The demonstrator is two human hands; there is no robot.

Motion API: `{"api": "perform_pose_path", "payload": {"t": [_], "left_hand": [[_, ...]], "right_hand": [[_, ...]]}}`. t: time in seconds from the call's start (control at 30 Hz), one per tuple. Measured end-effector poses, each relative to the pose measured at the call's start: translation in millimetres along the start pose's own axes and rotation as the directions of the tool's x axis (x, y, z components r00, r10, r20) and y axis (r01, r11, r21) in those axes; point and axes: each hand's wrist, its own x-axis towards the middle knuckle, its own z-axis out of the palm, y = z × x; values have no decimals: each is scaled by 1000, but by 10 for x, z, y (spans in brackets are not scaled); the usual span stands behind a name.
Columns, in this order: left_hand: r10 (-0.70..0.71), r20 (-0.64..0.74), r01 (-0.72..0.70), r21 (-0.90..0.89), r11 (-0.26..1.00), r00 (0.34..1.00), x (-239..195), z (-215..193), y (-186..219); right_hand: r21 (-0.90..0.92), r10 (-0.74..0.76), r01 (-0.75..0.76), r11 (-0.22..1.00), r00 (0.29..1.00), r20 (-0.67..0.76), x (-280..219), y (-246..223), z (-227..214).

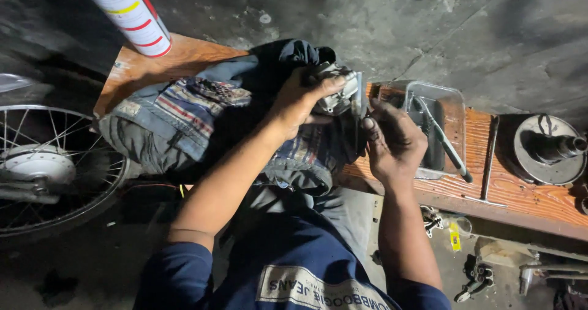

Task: The person cleans a disassembled carburetor by hand, using a rag to wipe the exterior and interior surfaces. They manipulate the metal body and yellow float components, wiping them thoroughly with a cloth.

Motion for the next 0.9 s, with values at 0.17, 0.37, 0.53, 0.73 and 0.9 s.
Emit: {"api": "perform_pose_path", "payload": {"t": [0.17,0.37,0.53,0.73,0.9], "left_hand": [[41,-55,-36,88,995,998,250,-64,-164],[68,-80,-57,132,990,994,224,-21,-79],[46,-114,-26,171,985,992,241,-78,-75],[10,-124,23,266,964,992,196,-54,-61],[22,-123,15,289,957,992,156,-23,-43]], "right_hand": [[29,33,-31,999,998,-59,-58,97,223],[35,30,-27,999,995,-93,16,90,346],[14,-27,28,1000,997,-77,39,78,383],[-64,-84,79,995,994,-67,54,27,369],[-255,-163,138,957,984,-78,-1,105,353]]}}
